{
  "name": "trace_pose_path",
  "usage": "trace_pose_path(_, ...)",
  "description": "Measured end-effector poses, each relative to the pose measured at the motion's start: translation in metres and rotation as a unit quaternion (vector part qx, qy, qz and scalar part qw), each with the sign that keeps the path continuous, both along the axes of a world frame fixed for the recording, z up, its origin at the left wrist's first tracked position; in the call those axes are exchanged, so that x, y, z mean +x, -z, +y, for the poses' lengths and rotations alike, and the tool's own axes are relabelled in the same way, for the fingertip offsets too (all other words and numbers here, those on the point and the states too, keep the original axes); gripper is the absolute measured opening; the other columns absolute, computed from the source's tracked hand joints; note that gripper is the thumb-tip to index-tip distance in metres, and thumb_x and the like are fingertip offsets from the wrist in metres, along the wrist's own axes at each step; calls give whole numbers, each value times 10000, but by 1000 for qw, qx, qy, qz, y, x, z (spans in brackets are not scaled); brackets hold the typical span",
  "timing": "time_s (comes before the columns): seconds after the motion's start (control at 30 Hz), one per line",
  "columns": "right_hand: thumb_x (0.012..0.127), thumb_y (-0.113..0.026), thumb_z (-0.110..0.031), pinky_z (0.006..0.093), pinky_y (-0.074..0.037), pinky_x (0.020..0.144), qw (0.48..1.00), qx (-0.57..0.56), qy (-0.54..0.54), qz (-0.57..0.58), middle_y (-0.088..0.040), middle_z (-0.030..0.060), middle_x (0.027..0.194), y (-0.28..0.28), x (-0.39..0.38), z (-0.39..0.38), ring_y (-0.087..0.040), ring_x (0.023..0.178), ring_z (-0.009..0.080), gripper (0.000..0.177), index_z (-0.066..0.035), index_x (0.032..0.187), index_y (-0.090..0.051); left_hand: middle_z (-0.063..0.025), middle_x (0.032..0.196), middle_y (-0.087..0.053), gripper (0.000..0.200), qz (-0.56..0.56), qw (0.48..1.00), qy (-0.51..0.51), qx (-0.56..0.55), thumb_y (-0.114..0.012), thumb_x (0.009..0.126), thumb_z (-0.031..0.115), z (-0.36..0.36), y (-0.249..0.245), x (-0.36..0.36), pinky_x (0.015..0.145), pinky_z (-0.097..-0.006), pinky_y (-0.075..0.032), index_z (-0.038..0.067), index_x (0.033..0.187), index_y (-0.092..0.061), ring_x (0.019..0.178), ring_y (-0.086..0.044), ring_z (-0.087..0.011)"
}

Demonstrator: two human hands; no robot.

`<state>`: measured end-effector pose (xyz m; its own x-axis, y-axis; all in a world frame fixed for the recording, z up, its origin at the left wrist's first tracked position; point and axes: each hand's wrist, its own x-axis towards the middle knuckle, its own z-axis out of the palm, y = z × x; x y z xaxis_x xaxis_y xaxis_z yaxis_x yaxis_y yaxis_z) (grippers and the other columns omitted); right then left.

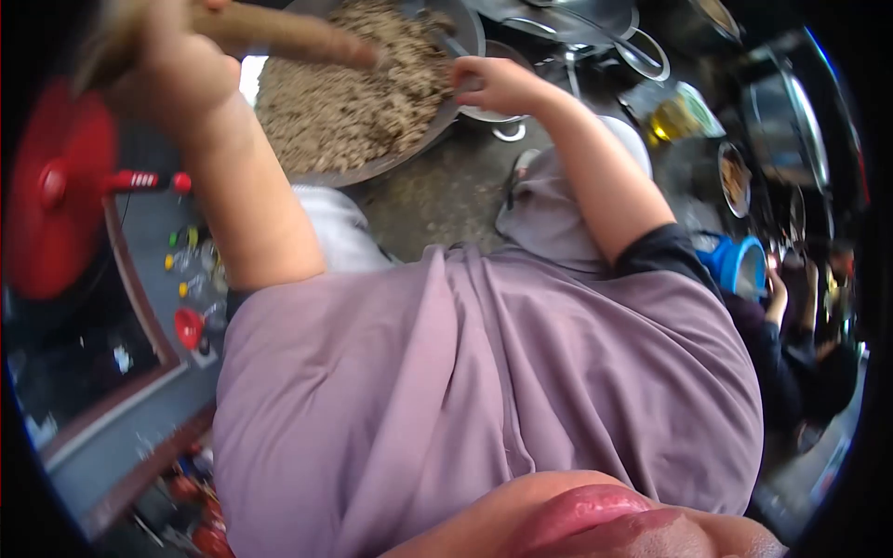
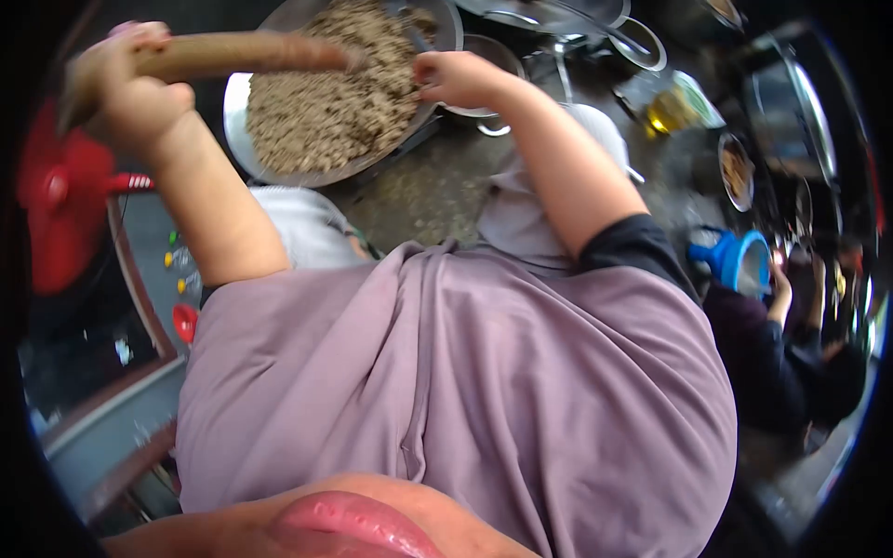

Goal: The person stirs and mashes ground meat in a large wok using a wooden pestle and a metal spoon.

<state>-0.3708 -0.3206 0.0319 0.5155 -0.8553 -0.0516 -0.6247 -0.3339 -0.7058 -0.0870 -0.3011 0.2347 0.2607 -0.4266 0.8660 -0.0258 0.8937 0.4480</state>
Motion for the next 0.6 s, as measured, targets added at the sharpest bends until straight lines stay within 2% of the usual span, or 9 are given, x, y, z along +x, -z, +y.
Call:
trace_pose_path(0.03, 819, -723, -165, 324, -504, 649, 999, 50, 7, 15, -652, 62, 853, -11, 1, 4, -635, 674, 150, 290, -99, 1061, -580, -92, 671, -540, 86, 10, 998, 50, -29, -535, 706, -25, 9, -17, 24, 566, -365, -481, 38, 650, -516, 542, -536, -204)
trace_pose_path(0.07, 818, -716, -141, 316, -488, 627, 1000, 14, 1, 17, -619, 62, 792, -6, -1, 4, -618, 658, 142, 280, -91, 1057, -578, -100, 679, -540, 54, 100, 988, 118, 21, -543, 715, 5, 35, -26, 20, 593, -374, -484, 55, 734, -546, 570, -535, -216)
trace_pose_path(0.13, 818, -713, -126, 315, -477, 610, 1000, 12, 11, 10, -594, 49, 750, -3, -2, 6, -604, 646, 138, 272, -80, 1050, -578, -64, 680, -555, 59, 90, 975, 165, 115, -588, 752, 75, 15, -16, 36, 584, -365, -489, 86, 798, -553, 604, -556, -212)
trace_pose_path(0.2, 797, -725, -190, 361, -486, 744, 997, 68, 16, 35, -647, 108, 874, -5, 3, 6, -630, 830, 251, 293, -103, 1047, -599, -43, 710, -565, 83, -55, 991, 61, 107, -614, 785, 78, -2, 37, -33, 594, -281, -453, 67, 762, -534, 623, -559, -146)
trace_pose_path(0.23, 786, -731, -222, 384, -490, 811, 995, 91, 17, 48, -674, 137, 936, -9, 5, 4, -643, 921, 307, 306, -114, 1045, -609, -52, 751, -589, 126, -122, 956, -149, 223, -642, 744, 106, -49, 103, -27, 639, -328, -477, 41, 800, -549, 658, -584, -196)
trace_pose_path(0.27, 787, -732, -221, 384, -490, 804, 996, 69, 7, 52, -673, 137, 928, -8, 6, 2, -645, 908, 307, 307, -112, 1047, -608, -46, 729, -601, 153, -64, 948, -305, 62, -666, 712, 114, -63, 132, -40, 660, -363, -488, 24, 783, -565, 686, -597, -219)
trace_pose_path(0.37, 804, -726, -192, 357, -494, 717, 999, 9, 4, 37, -660, 107, 837, -2, 3, 3, -659, 767, 243, 288, -96, 1048, -607, -56, 725, -613, 128, -29, 964, -227, 137, -659, 727, 98, -60, 107, -39, 653, -348, -493, 20, 789, -579, 680, -608, -211)
trace_pose_path(0.47, 814, -722, -164, 320, -484, 640, 996, 83, 35, -20, -625, 68, 766, -12, 2, 4, -631, 654, 169, 264, -86, 1039, -607, -50, 710, -578, 76, -2, 985, -91, 148, -630, 764, 50, -12, 38, -34, 603, -290, -471, 37, 771, -555, 634, -574, -160)
trace_pose_path(0.6, 838, -700, -116, 274, -461, 614, 996, 87, 36, -1, -557, 29, 741, -14, 1, 2, -557, 661, 110, 234, -53, 1024, -572, -28, 654, -519, 157, 80, 993, 76, -32, -572, 785, -30, 26, -18, -20, 520, -267, -418, 76, 696, -498, 531, -501, -116)
